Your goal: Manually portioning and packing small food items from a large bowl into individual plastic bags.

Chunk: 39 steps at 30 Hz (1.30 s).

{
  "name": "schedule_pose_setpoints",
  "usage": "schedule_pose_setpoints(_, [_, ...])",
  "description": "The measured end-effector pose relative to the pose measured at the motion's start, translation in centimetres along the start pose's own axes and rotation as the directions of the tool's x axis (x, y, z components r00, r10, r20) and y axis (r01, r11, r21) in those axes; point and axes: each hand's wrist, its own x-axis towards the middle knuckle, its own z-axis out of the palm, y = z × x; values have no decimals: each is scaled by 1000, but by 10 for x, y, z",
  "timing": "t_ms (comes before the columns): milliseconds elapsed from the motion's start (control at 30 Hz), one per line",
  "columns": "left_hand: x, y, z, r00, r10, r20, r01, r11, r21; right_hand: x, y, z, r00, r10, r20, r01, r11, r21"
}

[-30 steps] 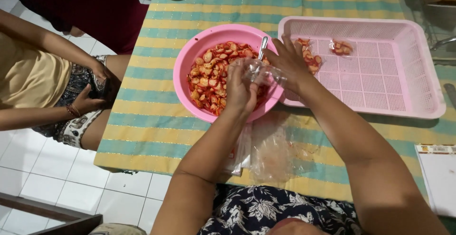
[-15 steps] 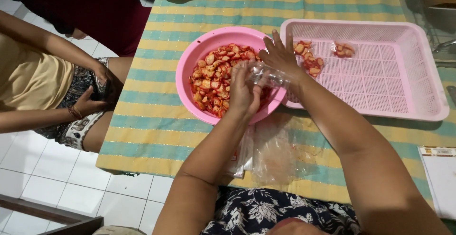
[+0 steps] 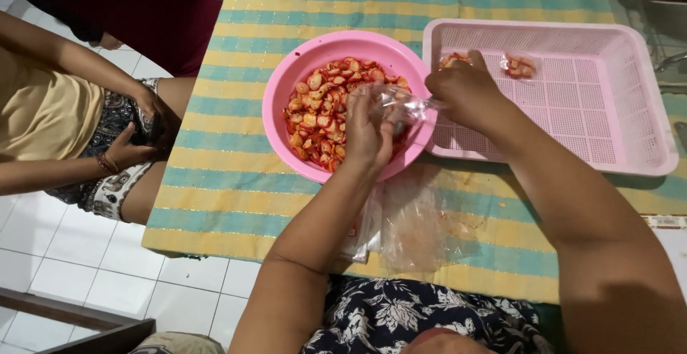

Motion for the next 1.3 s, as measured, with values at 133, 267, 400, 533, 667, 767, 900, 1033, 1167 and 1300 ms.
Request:
schedule_pose_setpoints(133, [2,-1,-3,1000,8,28,-7,999,-35,-16,-30,-63,973,77,218,-93,994,61])
schedule_pose_setpoints(267, [0,0,1,999,22,33,-21,1000,-22,-28,-33,-74,982,120,148,-129,990,56])
schedule_pose_setpoints(400, [11,-5,-12,999,47,1,-47,999,-10,-41,-19,-50,975,122,-184,-138,988,-76])
schedule_pose_setpoints(533, [-13,20,24,992,52,-115,-51,999,16,-34,-24,-51,895,49,-443,-135,977,-165])
schedule_pose_setpoints(667, [-18,24,30,983,61,-174,-56,998,36,-26,-22,-23,829,-43,-558,-200,909,-366])
schedule_pose_setpoints(767, [-19,25,30,983,67,-169,-60,997,44,-20,-23,-12,809,-69,-584,-198,903,-381])
schedule_pose_setpoints(900, [-19,24,28,979,97,-178,-79,991,106,-17,-31,-8,797,-64,-600,-195,913,-358])
schedule_pose_setpoints(1033, [-15,20,23,984,175,24,-175,984,19,-22,-33,6,800,-45,-598,-173,938,-302])
schedule_pose_setpoints(1167, [-14,24,25,973,137,-188,-141,990,-9,-35,-38,-13,892,34,-450,-137,971,-198])
schedule_pose_setpoints(1300, [-11,22,19,973,162,-166,-174,983,-56,-42,-38,-27,964,94,-248,-107,993,-43])
